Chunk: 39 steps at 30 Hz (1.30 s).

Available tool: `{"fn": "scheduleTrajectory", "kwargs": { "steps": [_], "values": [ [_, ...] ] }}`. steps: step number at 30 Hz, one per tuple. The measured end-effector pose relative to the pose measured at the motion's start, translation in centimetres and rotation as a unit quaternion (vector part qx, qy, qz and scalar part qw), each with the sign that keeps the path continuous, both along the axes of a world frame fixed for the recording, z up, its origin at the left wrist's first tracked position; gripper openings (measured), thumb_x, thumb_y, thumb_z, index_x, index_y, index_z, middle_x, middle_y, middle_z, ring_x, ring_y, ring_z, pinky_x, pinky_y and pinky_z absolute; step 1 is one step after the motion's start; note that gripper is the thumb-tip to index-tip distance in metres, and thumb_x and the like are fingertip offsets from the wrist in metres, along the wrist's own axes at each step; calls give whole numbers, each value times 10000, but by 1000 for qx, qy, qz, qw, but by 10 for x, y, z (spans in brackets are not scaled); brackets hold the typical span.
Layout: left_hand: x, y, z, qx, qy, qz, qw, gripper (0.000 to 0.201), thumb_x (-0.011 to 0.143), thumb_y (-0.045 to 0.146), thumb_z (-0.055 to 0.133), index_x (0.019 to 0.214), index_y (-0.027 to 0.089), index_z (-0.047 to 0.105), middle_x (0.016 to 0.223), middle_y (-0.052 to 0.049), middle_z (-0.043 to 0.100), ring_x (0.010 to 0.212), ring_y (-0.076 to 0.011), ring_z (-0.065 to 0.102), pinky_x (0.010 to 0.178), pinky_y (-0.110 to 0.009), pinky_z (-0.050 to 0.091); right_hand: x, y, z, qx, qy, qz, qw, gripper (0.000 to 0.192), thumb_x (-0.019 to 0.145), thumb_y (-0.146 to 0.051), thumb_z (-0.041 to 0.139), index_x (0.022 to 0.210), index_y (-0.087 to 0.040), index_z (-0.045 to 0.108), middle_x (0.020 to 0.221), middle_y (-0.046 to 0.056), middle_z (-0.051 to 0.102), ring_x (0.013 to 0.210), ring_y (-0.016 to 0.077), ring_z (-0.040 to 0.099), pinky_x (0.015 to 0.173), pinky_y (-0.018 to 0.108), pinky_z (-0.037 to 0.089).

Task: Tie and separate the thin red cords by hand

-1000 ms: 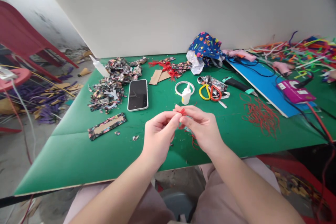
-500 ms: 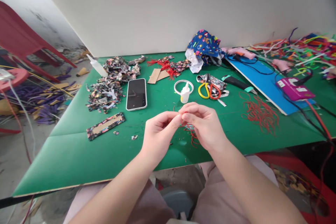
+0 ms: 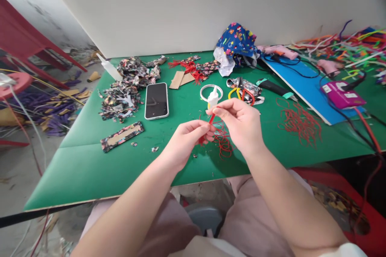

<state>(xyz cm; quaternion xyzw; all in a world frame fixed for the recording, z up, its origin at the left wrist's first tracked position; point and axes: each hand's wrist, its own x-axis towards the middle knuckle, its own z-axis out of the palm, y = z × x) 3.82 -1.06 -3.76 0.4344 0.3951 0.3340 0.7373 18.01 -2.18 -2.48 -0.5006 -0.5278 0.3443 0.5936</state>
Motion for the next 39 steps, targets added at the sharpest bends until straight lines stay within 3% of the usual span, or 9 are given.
{"fn": "scheduleTrajectory", "kwargs": {
  "steps": [4,17,21,24,27,32,39],
  "values": [
    [0,4,-5,-28,-1,-10,1000,171,753,301,647,753,133,680,704,-20,647,626,-84,591,647,-212,463,9,12,-6,25,24,-12,999,126,777,-325,647,772,-200,630,736,-10,704,724,130,670,755,299,537],
    [1,5,-14,-62,26,-44,997,188,725,326,669,749,140,681,679,-6,636,594,-81,582,570,-202,442,40,28,-5,95,38,-67,993,142,768,-347,654,775,-211,617,696,-29,676,657,100,662,668,252,559],
    [2,5,-15,-21,73,-70,995,182,740,330,648,741,153,686,692,-12,650,616,-91,588,579,-209,437,50,25,3,117,2,-85,989,155,774,-366,643,778,-215,608,692,-29,670,647,105,660,667,266,559],
    [2,8,-17,74,158,-75,982,191,752,340,626,740,160,688,718,-22,669,667,-114,596,623,-228,439,60,20,11,136,-7,-101,986,161,771,-370,648,776,-213,611,688,-29,664,643,107,655,650,266,554],
    [-2,13,-19,195,267,-34,943,223,775,366,586,794,172,694,761,-34,693,725,-155,611,679,-264,447,72,13,14,143,1,-110,984,164,768,-366,653,769,-209,608,684,-27,661,648,113,658,649,278,557],
    [-13,22,-18,343,410,3,845,247,809,348,530,908,195,696,872,-42,711,786,-191,631,711,-293,457,92,4,12,132,3,-135,982,157,767,-352,659,771,-204,606,706,-14,676,670,123,662,673,290,557],
    [0,24,-17,479,522,-100,699,314,843,353,518,1035,162,676,970,-83,655,921,-213,593,838,-320,455,113,6,4,115,68,-154,979,149,746,-328,682,757,-203,601,703,-14,682,658,119,662,618,261,554]
  ]
}}
